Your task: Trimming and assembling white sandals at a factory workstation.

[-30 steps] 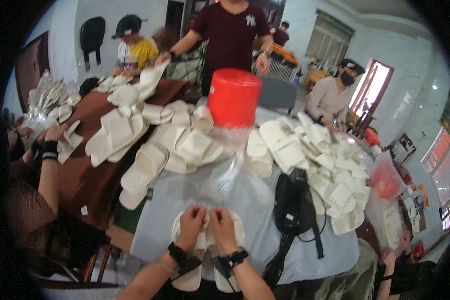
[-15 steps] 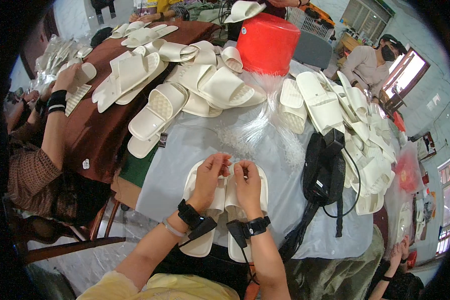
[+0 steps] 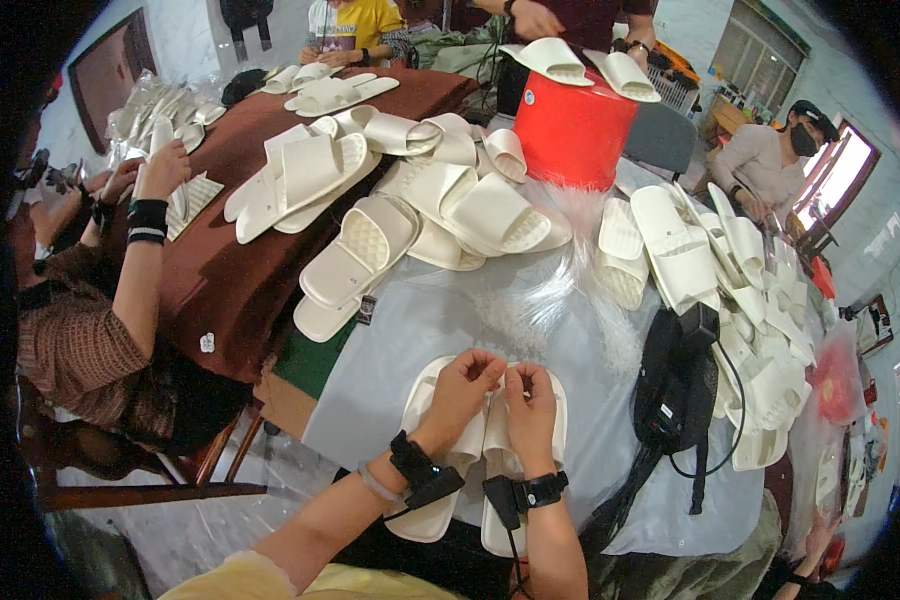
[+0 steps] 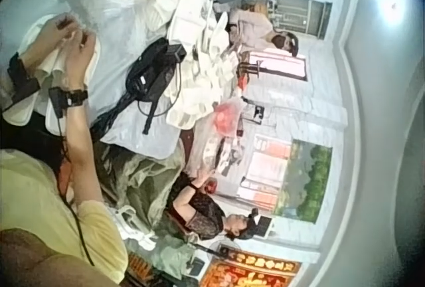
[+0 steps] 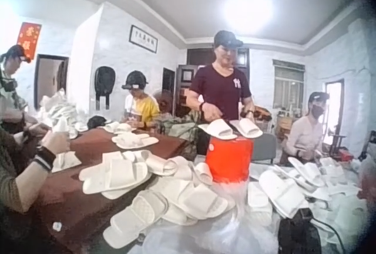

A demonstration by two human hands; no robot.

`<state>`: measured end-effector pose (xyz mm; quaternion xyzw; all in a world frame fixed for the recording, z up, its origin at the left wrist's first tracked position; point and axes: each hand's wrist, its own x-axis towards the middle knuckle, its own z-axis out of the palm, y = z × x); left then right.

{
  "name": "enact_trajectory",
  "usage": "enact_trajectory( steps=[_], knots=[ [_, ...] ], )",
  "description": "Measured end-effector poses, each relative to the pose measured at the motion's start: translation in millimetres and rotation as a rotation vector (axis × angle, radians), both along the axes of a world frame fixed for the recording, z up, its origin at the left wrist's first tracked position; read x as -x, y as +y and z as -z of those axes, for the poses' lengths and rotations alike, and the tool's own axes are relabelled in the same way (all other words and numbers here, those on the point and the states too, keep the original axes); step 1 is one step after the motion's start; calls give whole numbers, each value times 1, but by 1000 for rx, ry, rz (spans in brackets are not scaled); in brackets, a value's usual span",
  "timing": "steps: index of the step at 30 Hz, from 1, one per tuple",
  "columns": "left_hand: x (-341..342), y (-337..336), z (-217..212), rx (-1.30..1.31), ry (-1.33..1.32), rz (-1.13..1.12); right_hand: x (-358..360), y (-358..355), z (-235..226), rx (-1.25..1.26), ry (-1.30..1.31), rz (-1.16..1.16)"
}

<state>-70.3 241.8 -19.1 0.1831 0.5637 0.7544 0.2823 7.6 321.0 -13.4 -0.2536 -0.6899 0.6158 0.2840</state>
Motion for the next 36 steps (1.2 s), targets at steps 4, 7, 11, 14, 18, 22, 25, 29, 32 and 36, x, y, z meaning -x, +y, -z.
enact_trajectory(
  steps=[4,7,11,14,18,22,25,29,32,36],
  knots=[
    [-1,-4,-7,32,-37,-16,1,0,-1,12,26,-20],
    [-5,-2,-11,3,-64,-9,-3,6,9,-5,4,-2],
    [-6,-6,-3,14,41,56,-3,-1,12,6,27,17],
    [-4,-4,2,59,62,26,-3,2,14,2,33,-7],
    [-3,-4,-4,5,-14,-28,-2,-1,-2,-54,-68,7],
    [-2,-1,-1,-38,94,-59,-1,4,5,-90,-15,-15],
    [3,-1,8,-14,113,49,2,1,2,-14,9,-1],
    [-1,3,9,-26,102,-13,0,8,17,24,46,-2],
    [-1,2,1,-247,24,-167,4,4,15,24,72,5],
    [14,-22,-32,-219,196,-96,0,7,16,-11,94,9]
  ],
)
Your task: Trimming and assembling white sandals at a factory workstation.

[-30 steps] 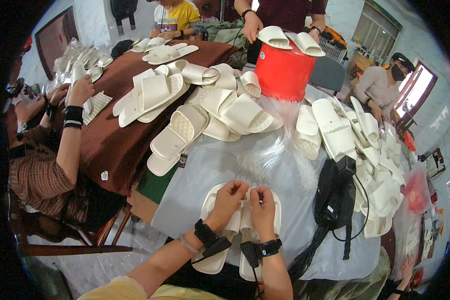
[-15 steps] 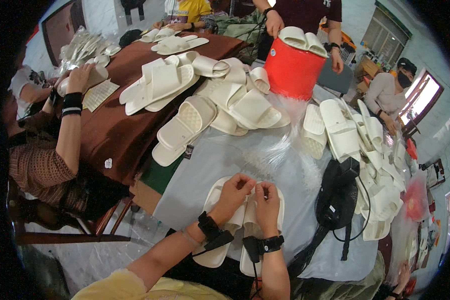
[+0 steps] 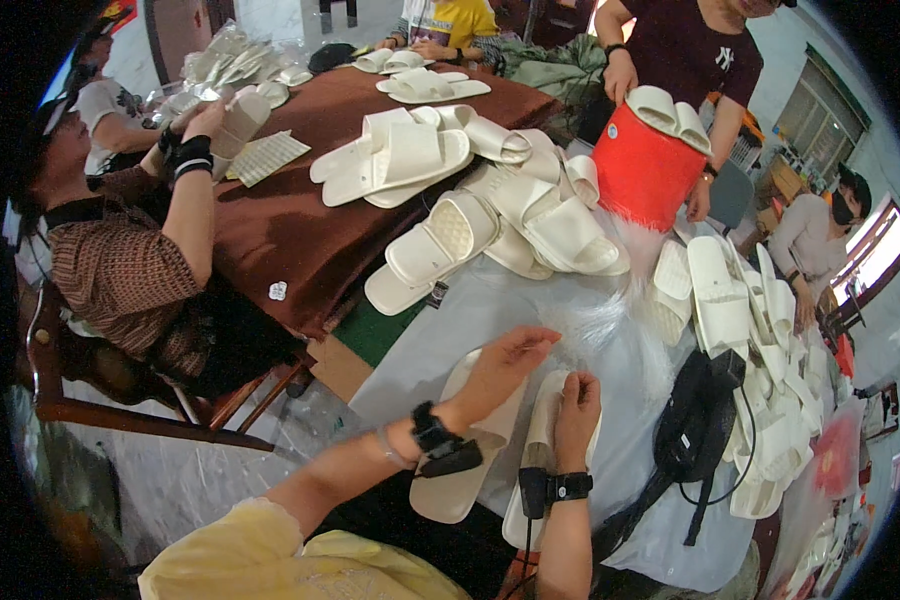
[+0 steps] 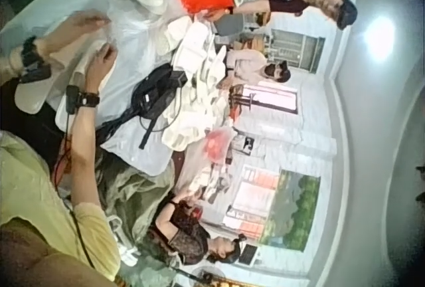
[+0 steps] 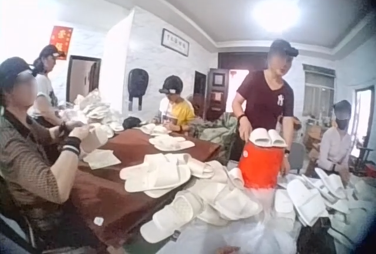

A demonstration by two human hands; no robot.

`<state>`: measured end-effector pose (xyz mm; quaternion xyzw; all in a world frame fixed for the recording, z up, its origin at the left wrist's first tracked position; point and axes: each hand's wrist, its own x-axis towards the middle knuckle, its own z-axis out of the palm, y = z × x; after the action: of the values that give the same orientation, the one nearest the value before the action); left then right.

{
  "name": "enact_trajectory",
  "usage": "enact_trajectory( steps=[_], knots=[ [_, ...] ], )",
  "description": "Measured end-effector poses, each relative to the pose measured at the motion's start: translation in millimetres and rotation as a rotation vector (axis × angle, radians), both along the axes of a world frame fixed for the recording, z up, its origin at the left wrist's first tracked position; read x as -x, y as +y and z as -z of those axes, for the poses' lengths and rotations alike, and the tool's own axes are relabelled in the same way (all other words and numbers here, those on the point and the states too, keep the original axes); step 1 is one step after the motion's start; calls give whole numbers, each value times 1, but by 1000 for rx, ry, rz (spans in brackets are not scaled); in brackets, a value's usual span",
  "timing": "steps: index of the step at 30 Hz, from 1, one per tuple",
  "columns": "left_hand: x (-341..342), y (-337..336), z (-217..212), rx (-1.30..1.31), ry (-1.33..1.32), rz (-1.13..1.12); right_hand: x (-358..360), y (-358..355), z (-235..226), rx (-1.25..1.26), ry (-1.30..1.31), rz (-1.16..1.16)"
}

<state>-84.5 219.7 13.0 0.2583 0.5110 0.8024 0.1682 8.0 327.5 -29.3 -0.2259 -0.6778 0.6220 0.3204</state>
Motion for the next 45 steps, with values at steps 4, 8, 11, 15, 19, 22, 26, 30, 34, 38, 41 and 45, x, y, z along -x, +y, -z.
enact_trajectory(
  steps=[4,8,11,15,19,22,26,30,34,38,41,45],
  knots=[
    [37,-60,-12,578,546,-120,-3,1,-1,42,-5,25],
    [78,-82,49,1076,1009,-594,2,-4,-7,12,-24,22],
    [98,-77,64,1096,1177,-710,3,4,2,46,22,-4],
    [105,-62,56,1210,1111,-434,-1,7,-5,2,-30,80],
    [93,-79,43,1307,1346,-377,-2,-1,-2,-193,-17,130],
    [90,-112,25,1205,1271,-430,-1,-4,2,-116,29,121],
    [99,-143,4,1336,1562,-625,-1,-5,-6,-27,10,120],
    [142,-151,42,1588,1526,-657,0,-3,-7,-23,51,87],
    [170,-151,56,1796,1361,-732,1,-4,-7,20,34,81],
    [178,-154,60,1826,1347,-704,-2,0,2,-18,39,73],
    [177,-157,74,1906,1326,-660,-5,-3,0,-30,19,69],
    [164,-160,77,1912,1281,-884,-3,-8,-4,-45,47,36]
  ],
)
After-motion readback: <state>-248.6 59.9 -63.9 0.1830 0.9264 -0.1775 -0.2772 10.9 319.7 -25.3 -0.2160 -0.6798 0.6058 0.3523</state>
